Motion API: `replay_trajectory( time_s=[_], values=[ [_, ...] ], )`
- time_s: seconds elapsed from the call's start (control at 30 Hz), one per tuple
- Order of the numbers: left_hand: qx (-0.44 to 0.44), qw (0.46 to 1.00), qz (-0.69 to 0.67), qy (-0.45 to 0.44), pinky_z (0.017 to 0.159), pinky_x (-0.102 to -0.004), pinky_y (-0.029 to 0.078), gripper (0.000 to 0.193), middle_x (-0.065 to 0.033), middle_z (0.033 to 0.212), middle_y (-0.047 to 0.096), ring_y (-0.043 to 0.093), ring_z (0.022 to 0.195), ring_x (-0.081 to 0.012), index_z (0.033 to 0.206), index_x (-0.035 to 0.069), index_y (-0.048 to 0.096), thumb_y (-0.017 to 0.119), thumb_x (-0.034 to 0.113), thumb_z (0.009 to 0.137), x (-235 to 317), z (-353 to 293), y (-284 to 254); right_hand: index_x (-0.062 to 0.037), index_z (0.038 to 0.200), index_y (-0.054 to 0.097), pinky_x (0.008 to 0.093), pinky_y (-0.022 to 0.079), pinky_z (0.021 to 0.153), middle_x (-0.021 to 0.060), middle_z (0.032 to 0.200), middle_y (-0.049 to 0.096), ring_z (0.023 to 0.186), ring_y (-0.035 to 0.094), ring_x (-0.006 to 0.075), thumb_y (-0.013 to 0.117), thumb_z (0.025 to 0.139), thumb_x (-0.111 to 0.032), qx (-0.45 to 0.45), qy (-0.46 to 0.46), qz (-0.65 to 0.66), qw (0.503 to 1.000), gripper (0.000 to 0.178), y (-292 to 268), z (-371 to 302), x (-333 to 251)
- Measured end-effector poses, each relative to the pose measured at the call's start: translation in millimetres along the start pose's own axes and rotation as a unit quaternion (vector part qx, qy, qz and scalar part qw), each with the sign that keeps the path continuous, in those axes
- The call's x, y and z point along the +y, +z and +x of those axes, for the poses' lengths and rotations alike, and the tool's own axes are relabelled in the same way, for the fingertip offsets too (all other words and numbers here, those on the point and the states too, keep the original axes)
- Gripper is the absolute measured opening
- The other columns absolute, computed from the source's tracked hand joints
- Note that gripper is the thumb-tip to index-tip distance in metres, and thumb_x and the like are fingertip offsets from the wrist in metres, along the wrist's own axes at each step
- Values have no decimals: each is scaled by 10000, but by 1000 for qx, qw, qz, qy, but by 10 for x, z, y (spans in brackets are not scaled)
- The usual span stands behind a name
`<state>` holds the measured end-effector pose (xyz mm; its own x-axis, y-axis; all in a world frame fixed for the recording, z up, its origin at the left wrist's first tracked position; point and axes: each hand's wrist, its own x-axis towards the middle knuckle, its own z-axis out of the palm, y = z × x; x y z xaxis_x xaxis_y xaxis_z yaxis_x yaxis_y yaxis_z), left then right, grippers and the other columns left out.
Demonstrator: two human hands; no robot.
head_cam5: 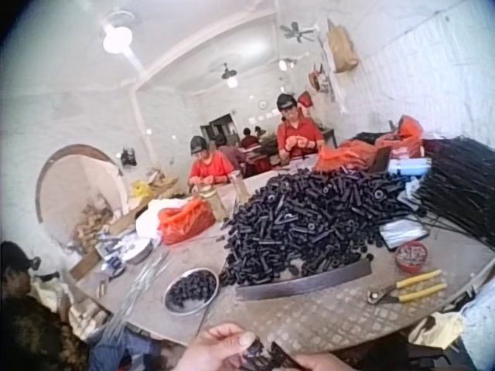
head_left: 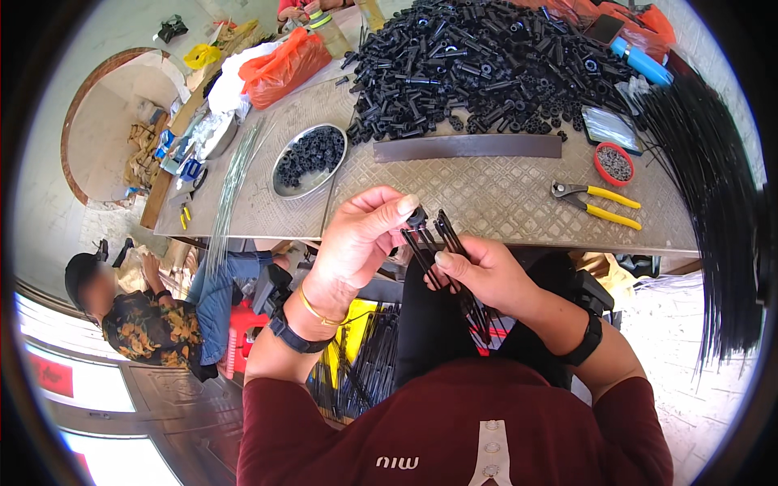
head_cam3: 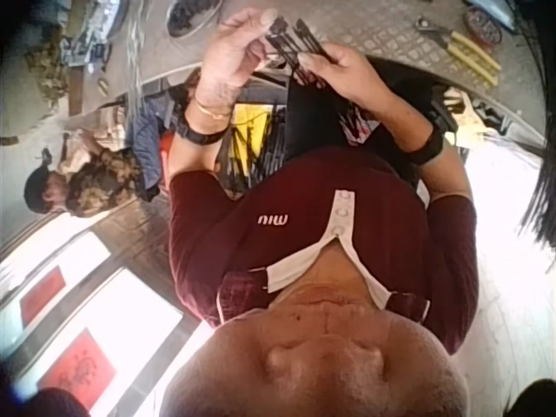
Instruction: Using pliers and manual assembly to connect small plastic parts and metal rods into umbrella rib components in a factory setting.
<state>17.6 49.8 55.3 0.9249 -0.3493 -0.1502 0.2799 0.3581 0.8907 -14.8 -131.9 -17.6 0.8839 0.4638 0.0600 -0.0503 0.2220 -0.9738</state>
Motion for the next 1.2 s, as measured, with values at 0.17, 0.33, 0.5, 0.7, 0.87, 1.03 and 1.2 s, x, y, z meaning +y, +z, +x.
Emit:
replay_trajectory(
  time_s=[0.17, 0.33, 0.5, 0.7, 0.87, 1.03, 1.2],
  values=[
    [-2, 1000, -11, -1, 585, -223, 469, 119, -25, 733, 622, 576, 626, -98, 845, 32, 606, 670, 131, 826, -10, -13, 9, -23, 777, 567, 236, 405, 575, -12, 668, 560, 626, 474, 56, 562, 911, -270, -7, 1, -2, 1000, 282, 18, 4, -3],
    [8, 1000, 19, 2, 584, -207, 452, 122, -15, 741, 626, 561, 629, -80, 833, 40, 610, 679, 140, 819, -13, -50, 14, -19, 784, 574, 238, 410, 587, -11, 672, 561, 634, 476, 59, 560, 912, -274, -1, -1, -1, 1000, 285, 31, -23, -1],
    [-39, 998, 39, 10, 620, -224, 471, 143, -26, 779, 621, 573, 670, -87, 895, 29, 593, 670, 125, 823, 40, -96, 32, -20, 800, 583, 240, 414, 594, -12, 683, 567, 638, 479, 60, 565, 908, -276, 7, 3, 3, 1000, 279, 49, -50, -66],
    [-91, 985, 131, 71, 695, -220, 487, 178, -35, 868, 619, 589, 759, -84, 977, 1, 554, 642, 20, 823, 86, -206, 161, -30, 831, 588, 235, 418, 609, -21, 695, 562, 648, 486, 61, 576, 902, -283, -20, 12, 17, 1000, 263, 26, -51, -64],
    [-112, 973, 174, 105, 665, -237, 516, 199, -58, 868, 629, 617, 760, -112, 990, -9, 550, 635, -32, 810, 98, -258, 156, -31, 978, 543, 261, 473, 691, 56, 905, 605, 817, 562, 99, 529, 928, -256, -80, 35, 82, 993, 231, -8, -89, -82],
    [-85, 973, 176, 123, 676, -247, 525, 224, -80, 898, 642, 628, 787, -128, 1004, -17, 566, 637, -61, 797, 39, -287, 104, -37, 944, 521, 295, 510, 701, 61, 927, 584, 819, 562, 110, 544, 919, -236, -82, 35, 184, 979, 203, -34, -107, -6],
    [-109, 965, 185, 154, 718, -244, 518, 248, -90, 943, 641, 625, 832, -127, 1024, -19, 574, 643, -66, 790, 46, -293, 118, -49, 855, 510, 219, 442, 589, 1, 766, 557, 658, 527, 69, 591, 898, -235, -19, 22, 168, 985, 207, 101, -147, -90]
  ],
)
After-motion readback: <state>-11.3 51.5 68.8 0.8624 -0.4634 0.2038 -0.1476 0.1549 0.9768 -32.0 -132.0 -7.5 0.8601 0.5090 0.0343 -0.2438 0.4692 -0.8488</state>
